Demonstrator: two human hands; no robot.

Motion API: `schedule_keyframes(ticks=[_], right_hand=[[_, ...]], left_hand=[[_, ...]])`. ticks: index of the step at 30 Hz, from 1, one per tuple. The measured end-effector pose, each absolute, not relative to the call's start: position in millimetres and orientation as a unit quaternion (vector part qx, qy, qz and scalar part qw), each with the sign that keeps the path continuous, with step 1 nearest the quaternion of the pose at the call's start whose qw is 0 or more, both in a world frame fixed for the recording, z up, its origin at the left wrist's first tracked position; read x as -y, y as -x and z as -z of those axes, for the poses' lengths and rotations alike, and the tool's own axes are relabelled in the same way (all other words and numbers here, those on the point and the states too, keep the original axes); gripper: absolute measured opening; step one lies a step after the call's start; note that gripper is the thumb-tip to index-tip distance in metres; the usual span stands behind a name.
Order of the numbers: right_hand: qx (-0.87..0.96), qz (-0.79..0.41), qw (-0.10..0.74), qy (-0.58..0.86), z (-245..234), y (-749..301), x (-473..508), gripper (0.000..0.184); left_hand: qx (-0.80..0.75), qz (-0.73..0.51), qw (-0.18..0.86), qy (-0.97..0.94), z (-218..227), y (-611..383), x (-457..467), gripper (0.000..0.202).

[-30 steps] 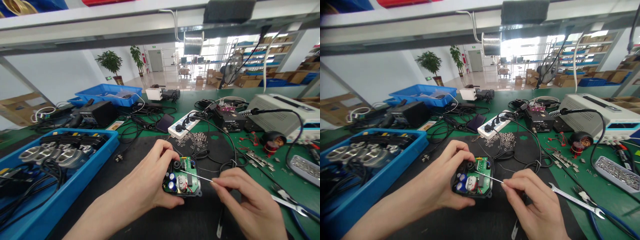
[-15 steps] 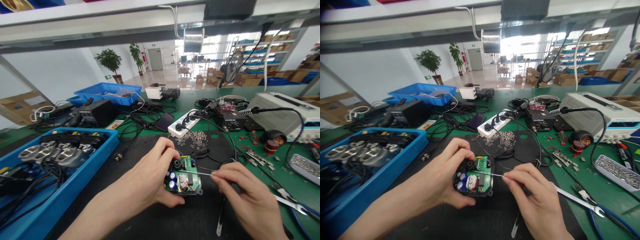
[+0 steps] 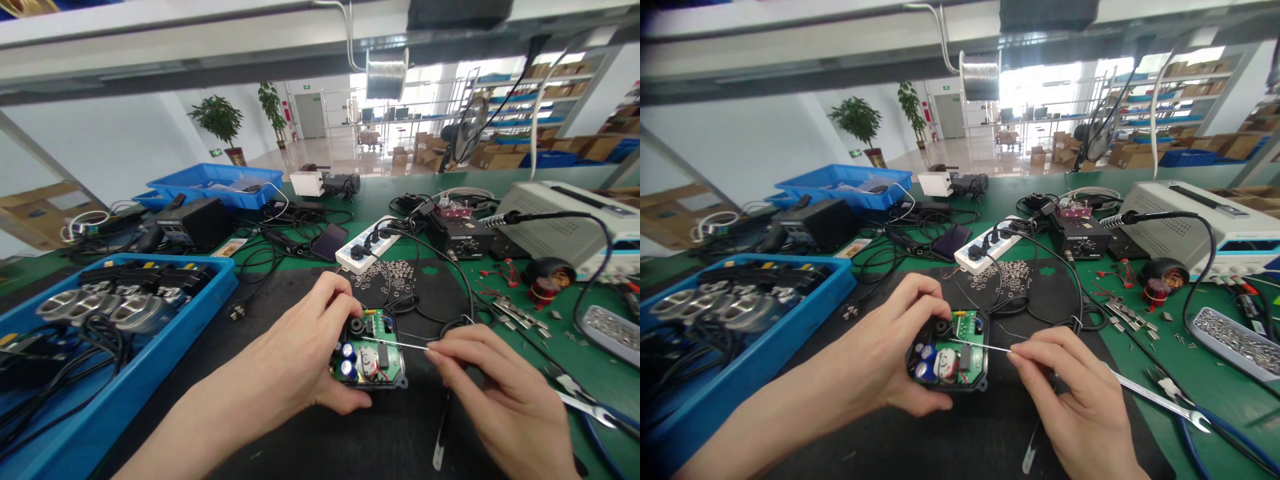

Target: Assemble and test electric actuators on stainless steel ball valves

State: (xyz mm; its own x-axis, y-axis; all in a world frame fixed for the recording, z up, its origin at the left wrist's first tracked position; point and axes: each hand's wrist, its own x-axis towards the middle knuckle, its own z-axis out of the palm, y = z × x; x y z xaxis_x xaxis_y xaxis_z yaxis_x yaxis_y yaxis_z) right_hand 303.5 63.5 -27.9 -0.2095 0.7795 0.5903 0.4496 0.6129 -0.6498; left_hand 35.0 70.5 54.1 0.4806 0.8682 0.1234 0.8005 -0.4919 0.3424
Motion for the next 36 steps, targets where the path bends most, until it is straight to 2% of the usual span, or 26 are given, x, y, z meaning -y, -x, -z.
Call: schedule_keyframes(ticks=[16,22,26,29,33,36], right_hand=[[0.787,-0.072,0.485,0.374,22.0,-303.4,-60.4,0.022],[0.781,-0.107,0.485,0.378,20.6,-303.7,-62.7,0.022],[0.744,-0.206,0.491,0.403,19.3,-301.5,-63.3,0.013],[0.686,-0.331,0.476,0.439,17.6,-298.9,-62.8,0.004],[0.502,-0.576,0.443,0.469,9.3,-292.3,-62.5,0.027],[0.331,-0.745,0.415,0.404,1.7,-287.7,-63.3,0.028]], left_hand=[[-0.49,-0.148,0.108,-0.852,-49.2,-35.1,-73.3,0.084],[-0.493,-0.151,0.093,-0.852,-46.9,-34.9,-73.8,0.086],[-0.497,-0.146,0.093,-0.851,-48.9,-36.3,-74.3,0.086],[-0.495,-0.144,0.096,-0.851,-50.1,-35.5,-72.5,0.086],[-0.488,-0.159,0.1,-0.853,-47.2,-34.0,-71.2,0.087],[-0.484,-0.168,0.099,-0.853,-43.9,-34.8,-72.2,0.087]])
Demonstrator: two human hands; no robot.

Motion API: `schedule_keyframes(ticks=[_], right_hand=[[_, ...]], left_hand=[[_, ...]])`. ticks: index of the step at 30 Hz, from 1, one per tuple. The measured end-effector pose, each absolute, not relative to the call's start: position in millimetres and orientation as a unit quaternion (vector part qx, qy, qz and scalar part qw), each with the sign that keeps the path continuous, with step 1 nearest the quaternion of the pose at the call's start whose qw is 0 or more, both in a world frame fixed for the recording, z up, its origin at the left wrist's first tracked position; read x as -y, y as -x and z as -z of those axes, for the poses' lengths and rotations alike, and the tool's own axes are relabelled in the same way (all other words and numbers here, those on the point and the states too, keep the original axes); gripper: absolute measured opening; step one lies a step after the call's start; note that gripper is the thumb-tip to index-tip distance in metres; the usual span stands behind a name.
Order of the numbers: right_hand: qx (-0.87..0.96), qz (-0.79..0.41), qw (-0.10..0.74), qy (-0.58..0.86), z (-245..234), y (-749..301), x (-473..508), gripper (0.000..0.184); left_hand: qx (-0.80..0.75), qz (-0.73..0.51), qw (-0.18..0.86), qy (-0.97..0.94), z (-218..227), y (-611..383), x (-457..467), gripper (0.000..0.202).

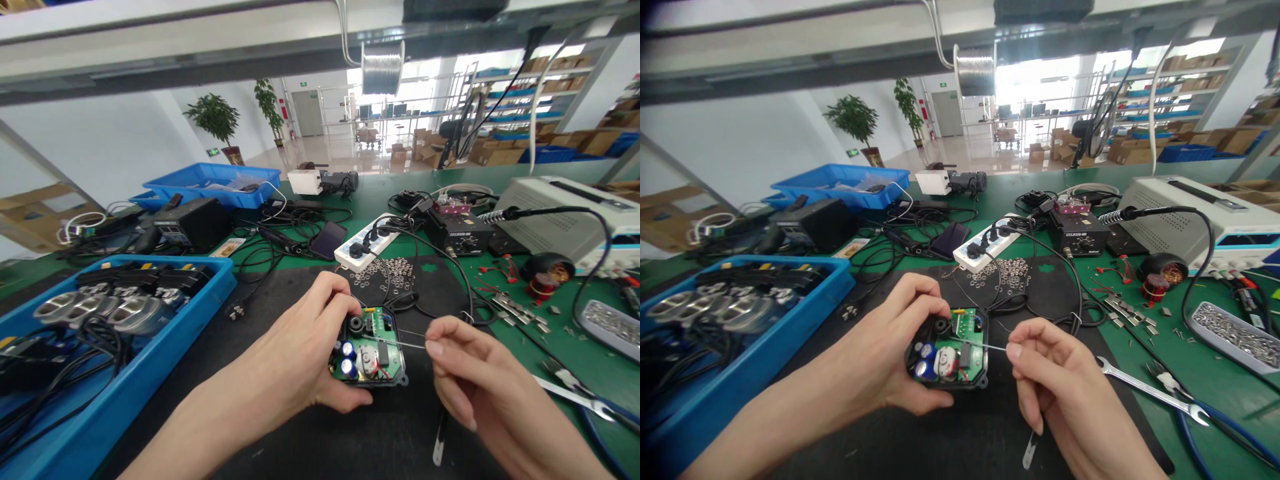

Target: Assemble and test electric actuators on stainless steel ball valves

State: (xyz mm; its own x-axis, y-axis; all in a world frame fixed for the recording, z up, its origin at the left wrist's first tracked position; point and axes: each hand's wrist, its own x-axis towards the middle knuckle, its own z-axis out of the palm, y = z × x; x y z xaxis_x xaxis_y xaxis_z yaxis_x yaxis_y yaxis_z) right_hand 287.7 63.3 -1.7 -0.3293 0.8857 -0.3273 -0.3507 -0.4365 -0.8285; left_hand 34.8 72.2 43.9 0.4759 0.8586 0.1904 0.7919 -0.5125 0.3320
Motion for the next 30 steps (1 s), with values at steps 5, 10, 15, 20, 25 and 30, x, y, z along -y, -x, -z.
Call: schedule_keyframes(ticks=[5,10,15,20,25,30], right_hand=[[0.232,-0.809,0.415,0.345,2.5,-287.0,-60.7,0.023],[0.315,-0.756,0.451,0.356,13.7,-289.6,-57.7,0.028],[0.456,-0.642,0.483,0.383,25.4,-293.6,-61.7,0.018],[0.561,-0.539,0.495,0.386,23.5,-291.6,-63.4,0.014],[0.542,-0.564,0.477,0.402,18.9,-287.4,-60.9,0.03],[0.536,-0.534,0.483,0.441,12.5,-282.5,-55.6,0.03]], left_hand=[[-0.479,-0.177,0.097,-0.854,-42.2,-35.2,-72.4,0.087],[-0.475,-0.175,0.09,-0.858,-43.4,-32.8,-72.3,0.089],[-0.475,-0.174,0.096,-0.857,-43.1,-32.2,-72.2,0.087],[-0.481,-0.176,0.095,-0.854,-40.9,-31.5,-72.9,0.088],[-0.481,-0.176,0.096,-0.854,-40.2,-30.8,-73.1,0.086],[-0.482,-0.175,0.096,-0.853,-40.9,-32.3,-72.6,0.086]])
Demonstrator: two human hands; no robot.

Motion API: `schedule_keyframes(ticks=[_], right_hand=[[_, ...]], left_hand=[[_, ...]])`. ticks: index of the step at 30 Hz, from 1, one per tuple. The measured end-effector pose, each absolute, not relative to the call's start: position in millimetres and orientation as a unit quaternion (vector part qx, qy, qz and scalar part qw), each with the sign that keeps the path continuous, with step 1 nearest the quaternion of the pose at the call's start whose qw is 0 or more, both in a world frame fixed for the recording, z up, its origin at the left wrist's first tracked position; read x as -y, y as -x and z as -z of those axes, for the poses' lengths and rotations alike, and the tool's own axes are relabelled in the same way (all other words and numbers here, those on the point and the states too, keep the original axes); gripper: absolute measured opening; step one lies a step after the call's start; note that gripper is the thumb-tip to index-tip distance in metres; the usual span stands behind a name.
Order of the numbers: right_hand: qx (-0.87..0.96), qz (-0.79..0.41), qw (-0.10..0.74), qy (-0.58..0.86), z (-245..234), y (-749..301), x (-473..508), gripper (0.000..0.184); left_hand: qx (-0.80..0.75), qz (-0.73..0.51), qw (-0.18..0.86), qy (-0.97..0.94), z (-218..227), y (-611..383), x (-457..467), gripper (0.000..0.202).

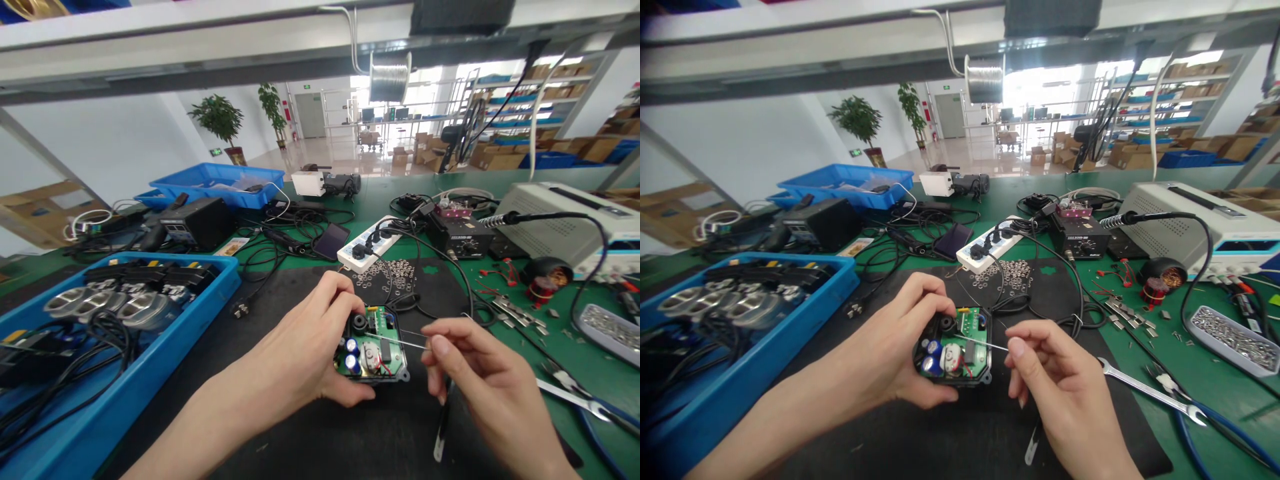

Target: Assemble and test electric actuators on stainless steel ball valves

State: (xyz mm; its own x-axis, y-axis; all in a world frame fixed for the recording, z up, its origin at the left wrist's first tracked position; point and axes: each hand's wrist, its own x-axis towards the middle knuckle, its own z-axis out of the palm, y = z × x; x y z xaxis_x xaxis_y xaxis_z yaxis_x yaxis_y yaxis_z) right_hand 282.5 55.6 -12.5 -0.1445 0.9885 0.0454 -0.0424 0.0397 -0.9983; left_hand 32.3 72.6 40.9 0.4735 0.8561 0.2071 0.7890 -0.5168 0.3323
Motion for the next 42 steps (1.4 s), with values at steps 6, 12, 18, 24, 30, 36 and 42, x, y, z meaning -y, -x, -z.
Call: schedule_keyframes(ticks=[6,12,18,24,30,36,42], right_hand=[[0.45,-0.635,0.471,0.416,4.3,-276.6,-61.3,0.044],[0.268,-0.783,0.413,0.38,0.5,-278.3,-68.3,0.038],[0.077,-0.873,0.371,0.308,1.7,-285.1,-66.5,0.018],[-0.042,-0.916,0.342,0.205,1.2,-288.7,-63.0,0.025],[-0.096,-0.926,0.346,0.115,6.3,-289.2,-58.1,0.025],[0.064,-0.864,0.431,0.252,1.5,-275.6,-53.2,0.026],[0.339,-0.723,0.476,0.369,9.2,-269.8,-42.7,0.033]], left_hand=[[-0.474,-0.181,0.1,-0.856,-41.5,-32.4,-73.7,0.085],[-0.477,-0.185,0.099,-0.853,-39.8,-33.6,-72.9,0.085],[-0.478,-0.179,0.099,-0.854,-39.9,-33.0,-73.6,0.084],[-0.486,-0.154,0.122,-0.852,-52.4,-36.1,-72.2,0.079],[-0.48,-0.173,0.119,-0.852,-49.0,-36.1,-73.2,0.08],[-0.475,-0.193,0.129,-0.849,-43.0,-35.5,-72.3,0.079],[-0.483,-0.194,0.185,-0.834,-53.0,-40.9,-65.1,0.07]])
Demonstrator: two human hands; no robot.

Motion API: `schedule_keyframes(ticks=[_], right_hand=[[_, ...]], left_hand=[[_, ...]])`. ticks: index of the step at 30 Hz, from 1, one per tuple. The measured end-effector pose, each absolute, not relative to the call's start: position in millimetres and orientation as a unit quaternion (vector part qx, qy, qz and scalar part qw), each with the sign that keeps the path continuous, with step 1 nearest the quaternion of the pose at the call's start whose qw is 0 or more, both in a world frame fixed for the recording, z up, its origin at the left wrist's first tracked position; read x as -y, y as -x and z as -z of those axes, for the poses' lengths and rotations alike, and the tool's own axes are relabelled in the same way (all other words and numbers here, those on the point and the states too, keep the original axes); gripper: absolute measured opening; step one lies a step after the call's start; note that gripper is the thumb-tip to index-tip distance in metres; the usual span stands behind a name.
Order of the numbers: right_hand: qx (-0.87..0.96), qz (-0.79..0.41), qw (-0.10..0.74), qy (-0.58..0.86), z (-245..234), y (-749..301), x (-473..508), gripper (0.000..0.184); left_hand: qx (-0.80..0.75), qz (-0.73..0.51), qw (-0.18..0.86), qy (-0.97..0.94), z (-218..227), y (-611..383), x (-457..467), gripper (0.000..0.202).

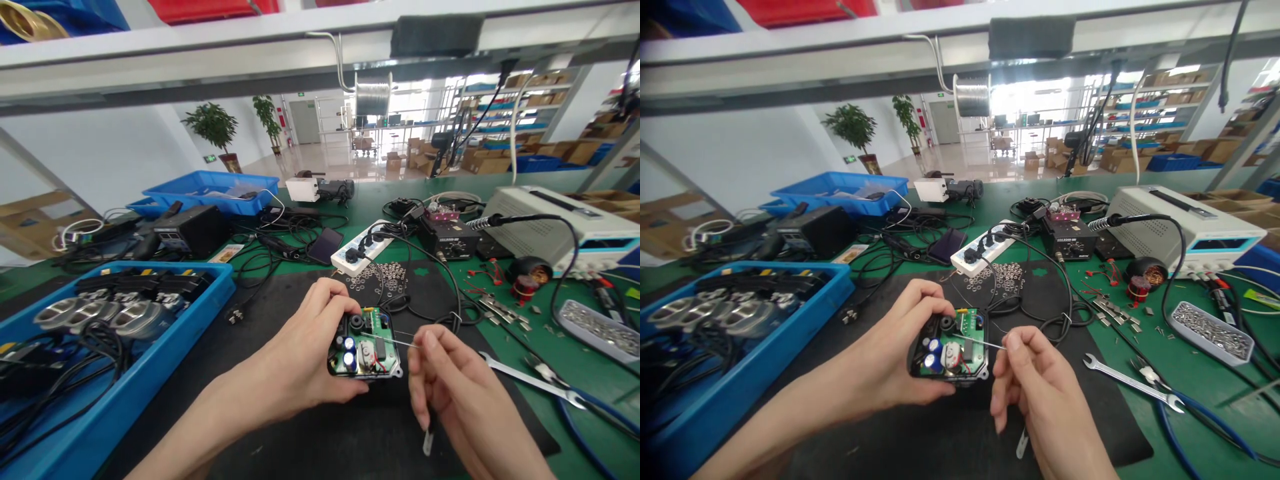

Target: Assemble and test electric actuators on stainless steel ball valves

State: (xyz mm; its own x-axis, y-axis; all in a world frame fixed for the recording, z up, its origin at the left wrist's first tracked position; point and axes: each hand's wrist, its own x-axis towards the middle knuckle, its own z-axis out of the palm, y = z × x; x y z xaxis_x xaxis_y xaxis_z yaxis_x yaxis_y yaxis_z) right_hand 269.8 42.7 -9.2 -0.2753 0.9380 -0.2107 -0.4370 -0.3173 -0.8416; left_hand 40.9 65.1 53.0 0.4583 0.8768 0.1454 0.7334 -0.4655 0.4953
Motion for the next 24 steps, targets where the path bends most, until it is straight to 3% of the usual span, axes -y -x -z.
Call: schedule_keyframes(ticks=[6,14,18,24], right_hand=[[0.495,-0.6,0.447,0.442,22.2,-274.9,-40.1,0.039],[0.65,-0.409,0.475,0.43,28.3,-283.3,-46.7,0.014],[0.716,-0.293,0.481,0.412,29.1,-286.6,-49.8,0.017],[0.728,-0.241,0.498,0.405,30.3,-286.7,-50.0,0.018]], left_hand=[[-0.484,-0.206,0.211,-0.824,-53.0,-42.9,-62.3,0.065],[-0.496,-0.234,0.24,-0.801,-48.3,-40.7,-55.1,0.064],[-0.503,-0.242,0.246,-0.792,-45.9,-40.8,-53.9,0.065],[-0.501,-0.25,0.21,-0.801,-40.6,-41.6,-54.6,0.07]])
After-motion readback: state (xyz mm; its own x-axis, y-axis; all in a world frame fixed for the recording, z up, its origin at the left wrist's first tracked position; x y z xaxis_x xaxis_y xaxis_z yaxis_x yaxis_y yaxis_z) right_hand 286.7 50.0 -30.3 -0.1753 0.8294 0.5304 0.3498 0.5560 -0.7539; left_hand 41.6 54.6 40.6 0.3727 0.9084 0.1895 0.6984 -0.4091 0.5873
